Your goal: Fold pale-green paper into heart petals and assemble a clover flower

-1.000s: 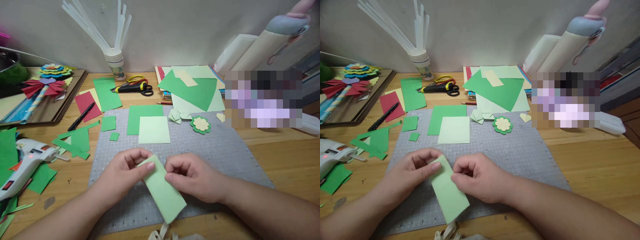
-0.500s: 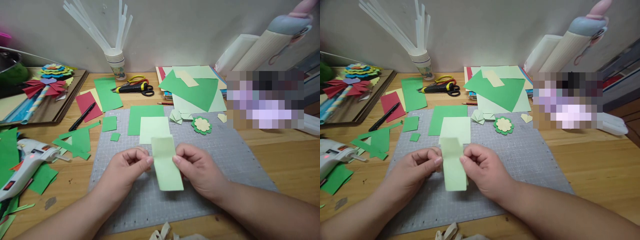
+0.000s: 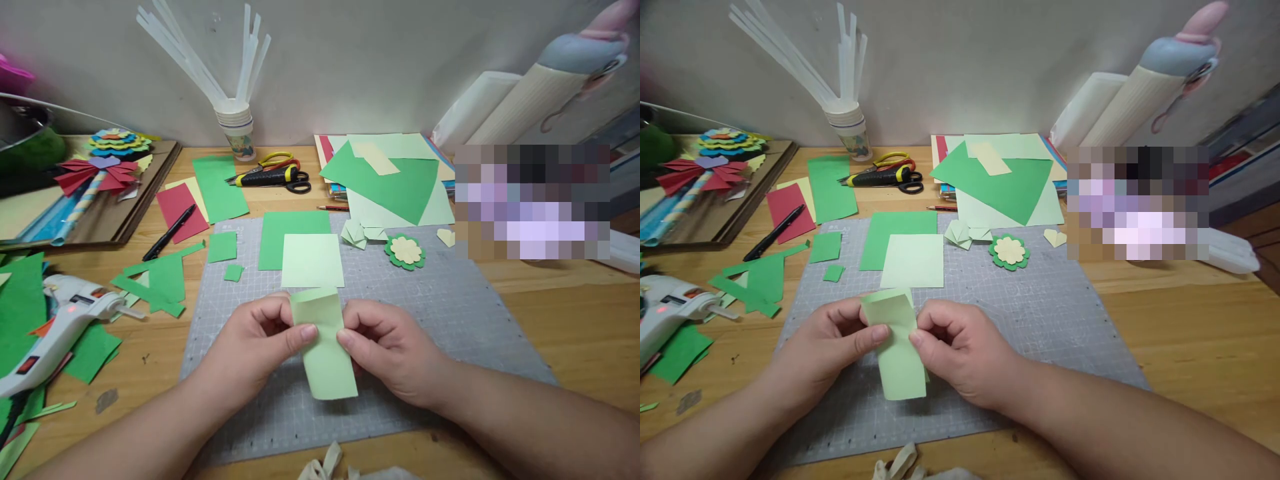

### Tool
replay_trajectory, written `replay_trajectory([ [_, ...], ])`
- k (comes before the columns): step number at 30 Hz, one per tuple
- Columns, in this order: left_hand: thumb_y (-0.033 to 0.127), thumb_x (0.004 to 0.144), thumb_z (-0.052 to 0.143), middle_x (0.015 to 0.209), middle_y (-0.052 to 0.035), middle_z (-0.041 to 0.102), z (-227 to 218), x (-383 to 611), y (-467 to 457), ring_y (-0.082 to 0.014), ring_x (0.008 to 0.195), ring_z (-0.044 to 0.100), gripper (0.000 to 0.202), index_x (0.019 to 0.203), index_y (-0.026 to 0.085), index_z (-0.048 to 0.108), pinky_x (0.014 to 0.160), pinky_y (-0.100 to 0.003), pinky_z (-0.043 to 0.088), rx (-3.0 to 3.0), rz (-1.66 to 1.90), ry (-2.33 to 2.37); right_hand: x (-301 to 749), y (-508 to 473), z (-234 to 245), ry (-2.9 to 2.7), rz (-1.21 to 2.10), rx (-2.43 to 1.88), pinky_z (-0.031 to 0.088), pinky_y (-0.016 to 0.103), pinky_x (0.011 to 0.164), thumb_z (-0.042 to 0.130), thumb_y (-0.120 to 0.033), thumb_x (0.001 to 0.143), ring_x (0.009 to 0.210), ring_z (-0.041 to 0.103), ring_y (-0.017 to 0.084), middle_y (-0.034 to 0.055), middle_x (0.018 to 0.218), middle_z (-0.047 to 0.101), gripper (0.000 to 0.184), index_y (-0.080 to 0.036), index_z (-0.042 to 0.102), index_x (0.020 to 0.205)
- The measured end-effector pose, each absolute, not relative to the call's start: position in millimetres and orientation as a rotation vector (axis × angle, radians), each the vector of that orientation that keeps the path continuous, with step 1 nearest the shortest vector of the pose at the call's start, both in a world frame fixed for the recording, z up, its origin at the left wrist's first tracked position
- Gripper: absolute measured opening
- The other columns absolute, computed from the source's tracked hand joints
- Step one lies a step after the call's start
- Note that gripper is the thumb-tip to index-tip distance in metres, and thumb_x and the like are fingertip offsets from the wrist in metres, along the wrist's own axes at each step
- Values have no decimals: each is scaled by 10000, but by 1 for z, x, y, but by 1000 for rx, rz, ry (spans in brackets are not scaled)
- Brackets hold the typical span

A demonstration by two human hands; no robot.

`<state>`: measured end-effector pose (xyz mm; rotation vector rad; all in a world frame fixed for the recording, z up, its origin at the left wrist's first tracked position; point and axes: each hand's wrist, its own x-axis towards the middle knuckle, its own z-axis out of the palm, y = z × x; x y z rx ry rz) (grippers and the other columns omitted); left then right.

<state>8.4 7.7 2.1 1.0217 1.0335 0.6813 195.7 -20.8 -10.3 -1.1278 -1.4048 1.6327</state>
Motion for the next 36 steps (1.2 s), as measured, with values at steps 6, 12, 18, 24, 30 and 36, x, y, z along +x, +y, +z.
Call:
replay_trajectory([
  [6,429,781,659,618,14,490,-6,2,6,-123,600,430,364,555,175,529,565,-224,375,1132,721,1032,194,-20,-13,-1258,1779,-1110,362,220,486,579,-476,837,517,411,94,-39,595,450,344,-201,452,674],
  [12,318,775,690,657,24,520,-4,2,8,-116,632,449,202,657,181,599,592,-211,383,1136,757,1022,196,-20,-12,-1312,1760,-1103,330,215,491,579,-430,840,523,375,89,-47,589,418,320,-196,448,665],
  [18,254,809,668,678,35,501,-2,3,4,-107,642,441,241,618,186,538,586,-198,374,1154,904,976,197,-19,-12,-1396,1727,-1063,302,219,505,538,-328,870,538,355,90,-54,589,393,272,-194,430,659],
  [24,342,932,505,659,29,477,-4,-4,2,-108,590,415,329,644,188,552,565,-228,345,1207,857,1001,197,-19,-10,-1386,1745,-1059,286,219,509,552,-315,860,547,332,89,-54,597,391,267,-189,436,655],
  [30,466,880,550,743,35,533,-5,0,4,-103,579,443,244,818,231,570,523,-204,346,983,940,933,194,-20,-14,-1250,1750,-1060,332,212,489,549,-357,875,509,392,86,-52,573,438,279,-193,450,672],
  [36,339,853,601,642,31,500,-2,9,-2,-104,593,434,273,644,172,546,569,-206,378,1160,707,888,194,-25,-16,-1408,1526,-1081,359,215,516,531,-321,902,559,439,96,-30,621,487,247,-189,502,695],
])
